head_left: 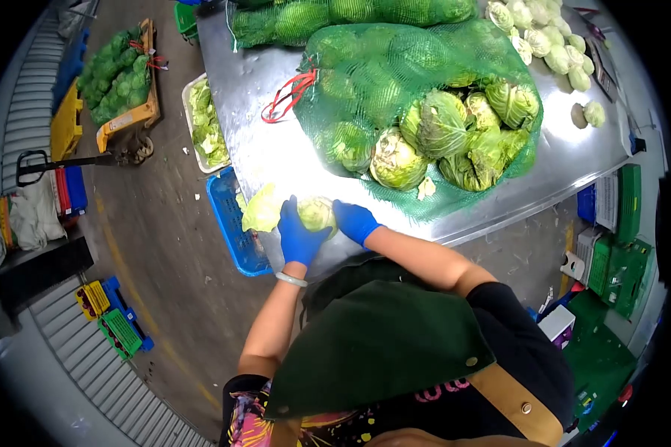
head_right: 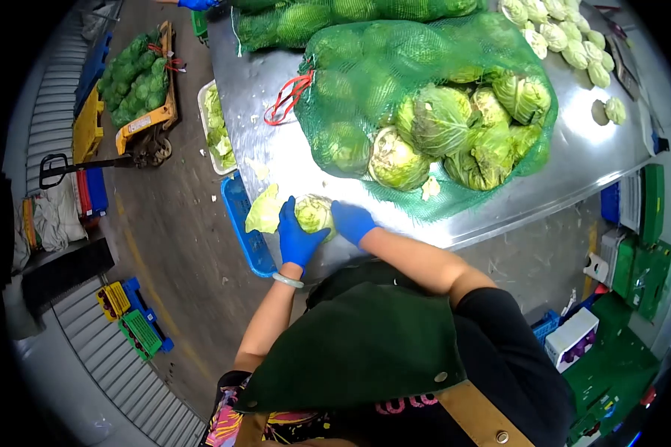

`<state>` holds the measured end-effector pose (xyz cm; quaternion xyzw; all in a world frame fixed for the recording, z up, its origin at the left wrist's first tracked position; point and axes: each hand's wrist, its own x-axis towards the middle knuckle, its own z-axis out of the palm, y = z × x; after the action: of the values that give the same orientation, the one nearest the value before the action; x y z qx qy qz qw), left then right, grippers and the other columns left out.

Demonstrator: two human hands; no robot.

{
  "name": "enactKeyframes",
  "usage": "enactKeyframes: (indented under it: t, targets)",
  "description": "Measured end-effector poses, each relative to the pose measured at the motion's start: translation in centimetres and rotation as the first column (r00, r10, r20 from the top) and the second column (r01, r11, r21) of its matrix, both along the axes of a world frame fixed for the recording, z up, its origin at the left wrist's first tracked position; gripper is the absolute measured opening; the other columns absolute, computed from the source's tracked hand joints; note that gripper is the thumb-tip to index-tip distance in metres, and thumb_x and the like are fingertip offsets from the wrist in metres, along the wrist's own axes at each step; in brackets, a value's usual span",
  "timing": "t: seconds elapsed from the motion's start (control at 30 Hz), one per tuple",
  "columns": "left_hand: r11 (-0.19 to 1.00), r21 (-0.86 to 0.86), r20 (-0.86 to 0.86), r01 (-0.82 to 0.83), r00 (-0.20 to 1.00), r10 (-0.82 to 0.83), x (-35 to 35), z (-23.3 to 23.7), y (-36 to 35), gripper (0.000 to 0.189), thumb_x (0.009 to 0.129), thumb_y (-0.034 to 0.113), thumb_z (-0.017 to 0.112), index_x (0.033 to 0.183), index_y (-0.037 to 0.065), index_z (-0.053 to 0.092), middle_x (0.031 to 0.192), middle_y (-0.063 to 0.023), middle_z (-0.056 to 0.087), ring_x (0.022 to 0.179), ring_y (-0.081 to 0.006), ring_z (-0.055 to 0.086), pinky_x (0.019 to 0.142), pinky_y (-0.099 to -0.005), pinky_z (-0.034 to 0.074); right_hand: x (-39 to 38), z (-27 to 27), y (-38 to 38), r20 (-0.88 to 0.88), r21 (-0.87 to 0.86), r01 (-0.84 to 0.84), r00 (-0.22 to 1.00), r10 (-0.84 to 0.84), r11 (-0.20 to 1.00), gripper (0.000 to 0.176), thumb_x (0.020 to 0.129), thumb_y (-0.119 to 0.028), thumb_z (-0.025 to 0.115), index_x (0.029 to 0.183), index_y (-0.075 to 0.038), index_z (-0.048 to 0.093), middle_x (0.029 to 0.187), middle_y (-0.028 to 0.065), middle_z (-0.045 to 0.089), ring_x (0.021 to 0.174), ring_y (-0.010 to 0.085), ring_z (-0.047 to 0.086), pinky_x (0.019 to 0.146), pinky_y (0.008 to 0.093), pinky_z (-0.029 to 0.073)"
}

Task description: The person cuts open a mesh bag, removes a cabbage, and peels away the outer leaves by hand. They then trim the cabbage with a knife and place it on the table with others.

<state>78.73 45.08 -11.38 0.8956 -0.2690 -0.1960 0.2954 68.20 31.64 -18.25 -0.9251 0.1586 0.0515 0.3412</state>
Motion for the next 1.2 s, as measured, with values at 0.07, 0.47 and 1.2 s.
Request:
enactKeyframes:
  t: [0.07, 0.47, 1.2]
  targets:
    - [0.999, 0.005, 0.019, 0.047, 0.999, -0.047, -0.3, -0.1, 0.7, 0.114, 0.056, 0.023, 0.092, 0.149, 0.004, 0.029, 0.144, -0.0251, 0.038, 0.131, -0.042, 0.041, 0.109, -0.0466, 0.037, -1.0, 0.5, 0.3, 0.043, -0.009, 0.028, 0.999, -0.028, 1.0, 0.02, 0.096, -0.012, 0.041, 0.11, -0.001, 0.05, 0.087, 0.0213, 0.068, 0.076, 0.0393, 0.068, 0.066, 0.0467, 0.055]
    - [0.979, -0.204, 0.072, 0.027, 0.997, -0.013, -2.7, -1.5, 3.9, 0.111, 0.057, 0.022, 0.092, 0.148, 0.001, 0.03, 0.146, -0.0229, 0.038, 0.135, -0.0385, 0.039, 0.114, -0.0449, 0.032, -4.7, -2.7, 1.1, -0.107, 0.035, 0.081, 0.991, -0.077, 0.996, 0.029, 0.096, -0.014, 0.042, 0.121, -0.005, 0.055, 0.092, 0.0226, 0.067, 0.079, 0.0389, 0.067, 0.07, 0.0489, 0.054]
    - [0.599, -0.425, -0.664, -0.679, 0.684, 0.304, -5.8, -5.5, 5.7, 0.114, 0.066, 0.009, 0.09, 0.153, 0.002, 0.016, 0.145, -0.019, 0.036, 0.133, -0.0273, 0.041, 0.107, -0.0381, 0.044, -2.0, 6.5, -0.8, 0.014, 0.4, 0.031, 0.999, -0.04, 0.916, 0.05, 0.09, -0.028, 0.066, 0.138, -0.018, 0.056, 0.118, 0.0138, 0.062, 0.099, 0.0267, 0.063, 0.09, 0.0359, 0.05]
